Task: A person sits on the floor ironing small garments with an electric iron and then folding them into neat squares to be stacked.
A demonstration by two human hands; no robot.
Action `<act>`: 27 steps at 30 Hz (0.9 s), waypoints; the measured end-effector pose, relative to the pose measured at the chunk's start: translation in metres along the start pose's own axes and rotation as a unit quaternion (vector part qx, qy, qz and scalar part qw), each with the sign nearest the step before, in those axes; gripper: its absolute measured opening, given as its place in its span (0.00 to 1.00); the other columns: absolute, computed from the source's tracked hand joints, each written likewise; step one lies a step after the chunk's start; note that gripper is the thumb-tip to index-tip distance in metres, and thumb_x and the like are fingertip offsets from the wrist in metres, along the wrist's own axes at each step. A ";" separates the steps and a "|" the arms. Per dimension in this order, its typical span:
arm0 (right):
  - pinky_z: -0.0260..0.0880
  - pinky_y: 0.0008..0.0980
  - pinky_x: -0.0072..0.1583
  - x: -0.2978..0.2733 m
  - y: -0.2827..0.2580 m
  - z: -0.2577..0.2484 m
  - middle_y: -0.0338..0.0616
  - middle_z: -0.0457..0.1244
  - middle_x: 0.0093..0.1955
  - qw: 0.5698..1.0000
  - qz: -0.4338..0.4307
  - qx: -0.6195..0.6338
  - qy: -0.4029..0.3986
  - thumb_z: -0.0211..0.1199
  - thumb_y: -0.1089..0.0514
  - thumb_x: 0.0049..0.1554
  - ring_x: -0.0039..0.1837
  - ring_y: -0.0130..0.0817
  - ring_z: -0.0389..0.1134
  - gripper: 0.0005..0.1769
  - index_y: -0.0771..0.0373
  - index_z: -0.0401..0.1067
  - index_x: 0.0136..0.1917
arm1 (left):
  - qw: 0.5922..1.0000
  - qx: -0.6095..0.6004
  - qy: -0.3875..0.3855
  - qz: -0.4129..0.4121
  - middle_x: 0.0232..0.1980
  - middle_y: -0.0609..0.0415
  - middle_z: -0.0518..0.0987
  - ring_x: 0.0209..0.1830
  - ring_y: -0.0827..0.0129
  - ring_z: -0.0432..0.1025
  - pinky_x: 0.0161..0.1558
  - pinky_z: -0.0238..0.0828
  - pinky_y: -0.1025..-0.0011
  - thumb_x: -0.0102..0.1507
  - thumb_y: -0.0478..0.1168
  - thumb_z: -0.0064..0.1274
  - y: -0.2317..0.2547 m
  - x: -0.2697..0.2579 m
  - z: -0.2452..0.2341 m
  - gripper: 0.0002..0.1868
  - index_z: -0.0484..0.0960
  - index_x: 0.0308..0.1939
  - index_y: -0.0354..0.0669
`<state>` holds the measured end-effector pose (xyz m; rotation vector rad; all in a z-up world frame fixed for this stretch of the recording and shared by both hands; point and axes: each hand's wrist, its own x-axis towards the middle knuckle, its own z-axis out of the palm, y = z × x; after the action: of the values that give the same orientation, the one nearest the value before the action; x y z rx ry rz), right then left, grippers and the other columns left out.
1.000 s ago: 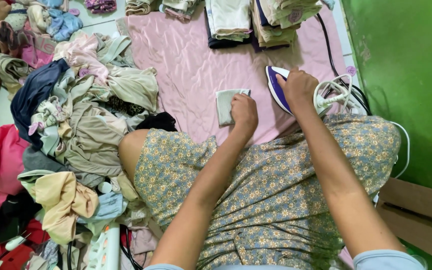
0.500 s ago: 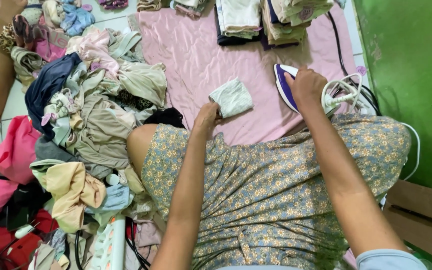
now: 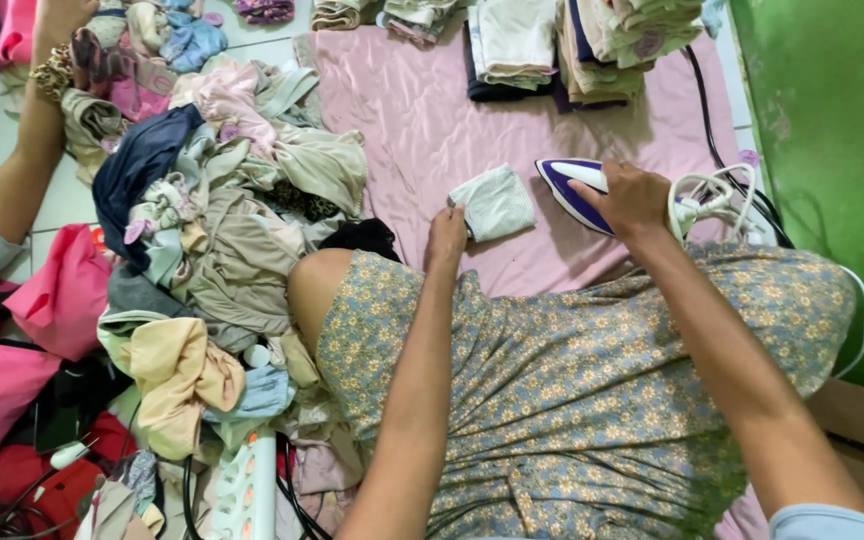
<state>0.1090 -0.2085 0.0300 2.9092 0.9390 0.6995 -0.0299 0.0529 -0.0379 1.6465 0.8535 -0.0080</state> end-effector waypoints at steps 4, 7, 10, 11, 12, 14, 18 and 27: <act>0.70 0.45 0.39 0.012 -0.029 0.005 0.48 0.67 0.31 0.996 -0.007 0.080 -0.036 0.59 0.25 0.57 0.37 0.48 0.73 0.32 0.56 0.70 0.38 | 0.997 0.069 0.006 -0.042 0.51 0.44 0.81 0.60 0.50 0.73 0.58 0.72 0.51 0.68 0.55 0.38 0.021 -0.007 -0.002 0.22 0.79 0.44 0.43; 0.71 0.46 0.38 0.008 -0.068 -0.003 0.47 0.67 0.31 0.992 -0.053 0.089 -0.073 0.58 0.26 0.55 0.37 0.47 0.73 0.30 0.55 0.70 0.39 | 0.992 0.110 0.017 -0.065 0.50 0.51 0.82 0.59 0.54 0.73 0.58 0.72 0.53 0.67 0.55 0.39 0.009 0.008 0.007 0.18 0.78 0.42 0.49; 0.71 0.41 0.36 0.015 -0.095 -0.023 0.40 0.65 0.29 0.991 -0.053 0.032 -0.120 0.51 0.25 0.59 0.34 0.41 0.73 0.29 0.52 0.68 0.40 | 0.983 0.157 0.031 -0.088 0.49 0.59 0.83 0.57 0.61 0.76 0.54 0.75 0.56 0.67 0.56 0.39 0.002 0.016 0.013 0.15 0.79 0.41 0.57; 0.70 0.39 0.35 0.016 -0.097 -0.033 0.39 0.64 0.28 0.988 -0.034 0.008 -0.147 0.47 0.25 0.62 0.33 0.40 0.72 0.30 0.52 0.66 0.40 | 0.981 0.164 0.039 -0.095 0.48 0.60 0.83 0.55 0.62 0.77 0.51 0.76 0.56 0.67 0.55 0.39 0.000 0.015 0.018 0.14 0.79 0.41 0.59; 0.70 0.39 0.35 0.020 -0.097 -0.028 0.39 0.64 0.28 0.988 -0.035 0.007 -0.150 0.47 0.25 0.62 0.33 0.40 0.72 0.30 0.52 0.66 0.40 | 0.981 0.164 0.037 -0.098 0.48 0.60 0.83 0.55 0.62 0.77 0.51 0.76 0.56 0.67 0.55 0.39 0.004 0.012 0.016 0.14 0.79 0.41 0.59; 0.70 0.42 0.35 0.024 -0.096 -0.019 0.41 0.64 0.28 0.989 0.016 0.035 -0.142 0.52 0.25 0.60 0.33 0.45 0.72 0.30 0.54 0.67 0.40 | 0.989 0.125 0.074 -0.014 0.41 0.41 0.82 0.51 0.46 0.77 0.51 0.76 0.50 0.66 0.44 0.40 0.013 0.007 0.014 0.14 0.79 0.39 0.42; 0.72 0.44 0.39 0.027 -0.084 -0.040 0.47 0.66 0.30 0.983 -0.051 0.078 -0.159 0.49 0.25 0.60 0.37 0.48 0.73 0.33 0.56 0.69 0.42 | 0.988 0.136 0.077 0.004 0.39 0.39 0.82 0.50 0.44 0.77 0.50 0.76 0.49 0.66 0.43 0.39 0.003 0.011 0.019 0.14 0.79 0.39 0.39; 0.71 0.44 0.38 0.029 -0.091 -0.046 0.47 0.66 0.30 0.983 0.015 0.074 -0.166 0.53 0.28 0.61 0.38 0.49 0.73 0.30 0.57 0.70 0.41 | 0.984 0.140 0.095 0.048 0.37 0.38 0.81 0.48 0.44 0.78 0.49 0.76 0.49 0.65 0.42 0.41 0.003 0.002 0.015 0.13 0.78 0.37 0.39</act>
<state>0.0606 -0.1231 0.0706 3.0349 0.9425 0.1364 -0.0200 0.0410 -0.0403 1.9753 0.9485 0.1025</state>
